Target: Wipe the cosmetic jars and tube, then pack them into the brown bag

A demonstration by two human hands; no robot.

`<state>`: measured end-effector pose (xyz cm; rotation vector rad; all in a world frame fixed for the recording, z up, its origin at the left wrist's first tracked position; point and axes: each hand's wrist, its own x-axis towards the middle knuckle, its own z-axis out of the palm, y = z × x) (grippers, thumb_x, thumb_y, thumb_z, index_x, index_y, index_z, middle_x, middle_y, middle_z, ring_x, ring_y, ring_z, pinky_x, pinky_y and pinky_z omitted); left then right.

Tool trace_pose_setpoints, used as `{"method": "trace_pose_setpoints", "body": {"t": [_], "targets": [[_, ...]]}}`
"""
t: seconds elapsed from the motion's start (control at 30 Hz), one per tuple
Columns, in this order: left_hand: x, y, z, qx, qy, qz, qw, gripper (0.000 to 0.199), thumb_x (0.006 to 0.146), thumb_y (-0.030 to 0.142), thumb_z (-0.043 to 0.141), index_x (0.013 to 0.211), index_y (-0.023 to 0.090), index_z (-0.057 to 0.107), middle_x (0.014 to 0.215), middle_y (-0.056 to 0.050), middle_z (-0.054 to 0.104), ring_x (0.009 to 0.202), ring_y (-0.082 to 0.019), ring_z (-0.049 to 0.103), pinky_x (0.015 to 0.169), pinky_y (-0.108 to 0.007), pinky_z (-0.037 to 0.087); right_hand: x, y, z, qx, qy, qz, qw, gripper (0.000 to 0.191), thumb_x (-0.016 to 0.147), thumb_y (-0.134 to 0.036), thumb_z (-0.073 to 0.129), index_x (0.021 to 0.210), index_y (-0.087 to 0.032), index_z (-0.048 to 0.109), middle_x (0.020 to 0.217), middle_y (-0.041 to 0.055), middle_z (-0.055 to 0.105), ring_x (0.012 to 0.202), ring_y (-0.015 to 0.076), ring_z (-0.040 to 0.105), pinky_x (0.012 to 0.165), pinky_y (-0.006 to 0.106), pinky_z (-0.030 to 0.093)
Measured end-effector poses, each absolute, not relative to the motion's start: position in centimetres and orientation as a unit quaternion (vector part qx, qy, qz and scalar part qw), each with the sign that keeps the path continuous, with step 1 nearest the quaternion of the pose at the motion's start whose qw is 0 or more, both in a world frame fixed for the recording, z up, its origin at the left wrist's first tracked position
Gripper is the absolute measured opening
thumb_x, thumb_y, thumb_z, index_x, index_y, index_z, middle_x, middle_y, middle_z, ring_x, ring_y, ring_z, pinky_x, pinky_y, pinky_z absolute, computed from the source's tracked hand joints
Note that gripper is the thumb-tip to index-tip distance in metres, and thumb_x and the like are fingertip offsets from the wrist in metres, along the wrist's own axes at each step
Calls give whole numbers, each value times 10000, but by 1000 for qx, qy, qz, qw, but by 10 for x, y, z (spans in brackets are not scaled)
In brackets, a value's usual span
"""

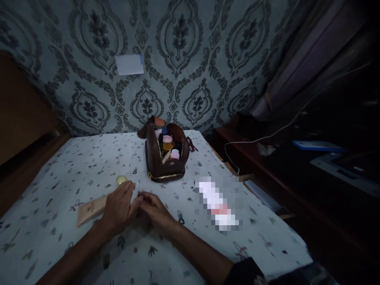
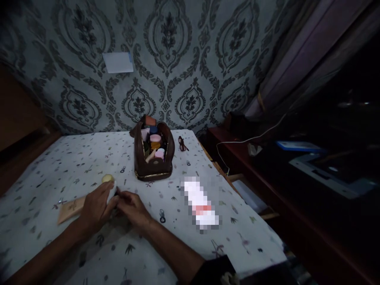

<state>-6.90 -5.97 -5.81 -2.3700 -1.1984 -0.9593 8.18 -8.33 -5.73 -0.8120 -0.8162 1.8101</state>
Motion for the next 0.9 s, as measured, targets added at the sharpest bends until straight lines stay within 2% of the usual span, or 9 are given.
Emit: {"method": "trace_pose_setpoints", "body": {"t": [0.17, 0.27, 0.37, 0.5, 0.73, 0.9], "targets": [[-73, -71, -65, -821, -457, -342, 21, 435, 994, 426, 347, 1052, 161, 687, 1050, -137, 742, 1015, -282, 684, 917, -421, 547, 80, -84, -64, -338, -358, 758, 428, 547, 535, -614, 865, 753, -167, 636, 684, -38, 595, 613, 91, 539, 595, 223, 452], [-70, -77, -60, -798, -485, -357, -38, 492, 997, 472, 306, 1002, 167, 692, 1060, -139, 737, 1037, -279, 672, 949, -420, 531, 79, -83, -68, -331, -362, 759, 429, 550, 536, -600, 871, 802, -185, 627, 722, -38, 592, 627, 95, 540, 588, 223, 453], [-64, -81, -52, -783, -491, -373, -85, 518, 1000, 498, 276, 864, 183, 665, 947, -123, 716, 933, -256, 665, 880, -387, 537, 80, -84, -66, -324, -371, 759, 426, 570, 518, -556, 894, 885, -210, 630, 784, -33, 598, 683, 115, 551, 578, 217, 452], [-62, -84, -43, -775, -464, -394, -167, 503, 997, 506, 292, 745, 200, 601, 803, -84, 647, 822, -230, 619, 787, -345, 510, 83, -85, -59, -304, -388, 763, 418, 509, 542, -504, 898, 862, -201, 644, 817, -27, 594, 745, 117, 546, 635, 212, 438], [-65, -82, -41, -722, -467, -426, -282, 460, 995, 466, 336, 692, 189, 545, 700, -26, 582, 674, -177, 552, 667, -298, 437, 84, -85, -60, -293, -405, 774, 389, 506, 538, -366, 909, 927, -198, 633, 793, -51, 601, 755, 118, 561, 761, 260, 446], [-62, -81, -42, -688, -501, -436, -292, 289, 930, 413, 476, 770, 188, 560, 723, -9, 603, 703, -173, 558, 682, -284, 434, 83, -82, -61, -310, -436, 725, 434, 704, 480, -247, 930, 1096, -240, 590, 969, -30, 633, 856, 140, 605, 821, 275, 470]]}}
